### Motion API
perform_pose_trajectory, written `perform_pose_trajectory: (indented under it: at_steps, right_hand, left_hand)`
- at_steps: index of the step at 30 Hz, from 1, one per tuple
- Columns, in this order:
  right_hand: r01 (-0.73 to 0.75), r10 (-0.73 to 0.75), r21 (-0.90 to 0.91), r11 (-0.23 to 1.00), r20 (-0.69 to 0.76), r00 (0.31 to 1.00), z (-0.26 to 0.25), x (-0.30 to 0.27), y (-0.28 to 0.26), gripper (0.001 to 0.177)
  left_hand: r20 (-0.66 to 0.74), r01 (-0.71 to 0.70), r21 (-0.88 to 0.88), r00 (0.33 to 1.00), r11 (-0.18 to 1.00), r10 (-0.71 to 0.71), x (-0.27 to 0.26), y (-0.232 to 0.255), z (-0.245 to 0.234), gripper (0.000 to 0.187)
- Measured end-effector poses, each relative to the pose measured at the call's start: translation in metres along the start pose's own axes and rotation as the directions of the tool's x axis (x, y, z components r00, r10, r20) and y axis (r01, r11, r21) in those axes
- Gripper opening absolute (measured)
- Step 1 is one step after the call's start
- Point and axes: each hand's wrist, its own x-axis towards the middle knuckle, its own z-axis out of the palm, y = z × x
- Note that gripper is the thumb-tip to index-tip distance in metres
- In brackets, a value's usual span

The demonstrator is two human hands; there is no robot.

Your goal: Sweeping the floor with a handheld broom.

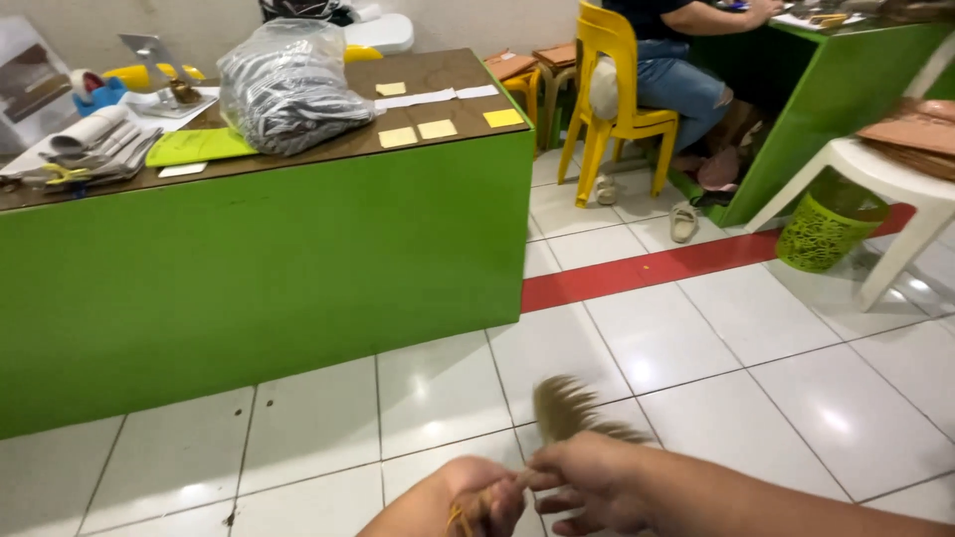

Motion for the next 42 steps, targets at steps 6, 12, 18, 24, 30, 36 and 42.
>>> perform_pose_trajectory:
  at_steps: [6,12,18,24,30,36,42]
  right_hand:
    - [-0.071,0.074,-0.074,0.995,0.047,0.996,0.04,0.003,0.006,0.024]
    - [-0.084,0.083,-0.211,0.974,-0.014,0.996,0.082,-0.02,-0.012,0.032]
    - [-0.017,0.033,-0.224,0.974,0.068,0.997,0.123,-0.021,-0.018,0.032]
    - [0.029,-0.016,-0.119,0.993,0.105,0.994,0.148,-0.018,-0.016,0.036]
    - [0.162,-0.159,0.065,0.985,-0.054,0.986,0.151,-0.007,-0.018,0.038]
    - [0.082,-0.082,0.121,0.989,-0.007,0.997,0.13,0.033,0.012,0.029]
    - [-0.155,0.15,0.074,0.985,0.073,0.986,0.152,0.027,0.022,0.021]
  left_hand:
    - [-0.066,-0.025,0.996,0.423,0.085,0.904,-0.134,-0.022,-0.184,0.019]
    - [-0.729,-0.629,-0.132,0.585,0.766,0.354,-0.145,-0.007,-0.294,0.022]
    - [-0.852,-0.645,0.238,0.22,0.726,0.475,-0.159,-0.018,-0.043,0.009]
    - [-0.51,-0.449,0.474,0.561,0.757,0.652,-0.169,-0.035,0.074,0.018]
    - [-0.06,-0.271,-0.004,0.961,0.963,0.27,-0.171,-0.05,0.081,0.032]
    - [-0.026,-0.095,-0.072,0.995,0.993,0.093,-0.144,-0.048,0.013,0.031]
    - [-0.204,-0.67,0.019,0.724,0.742,0.659,-0.205,-0.153,-0.016,0.02]
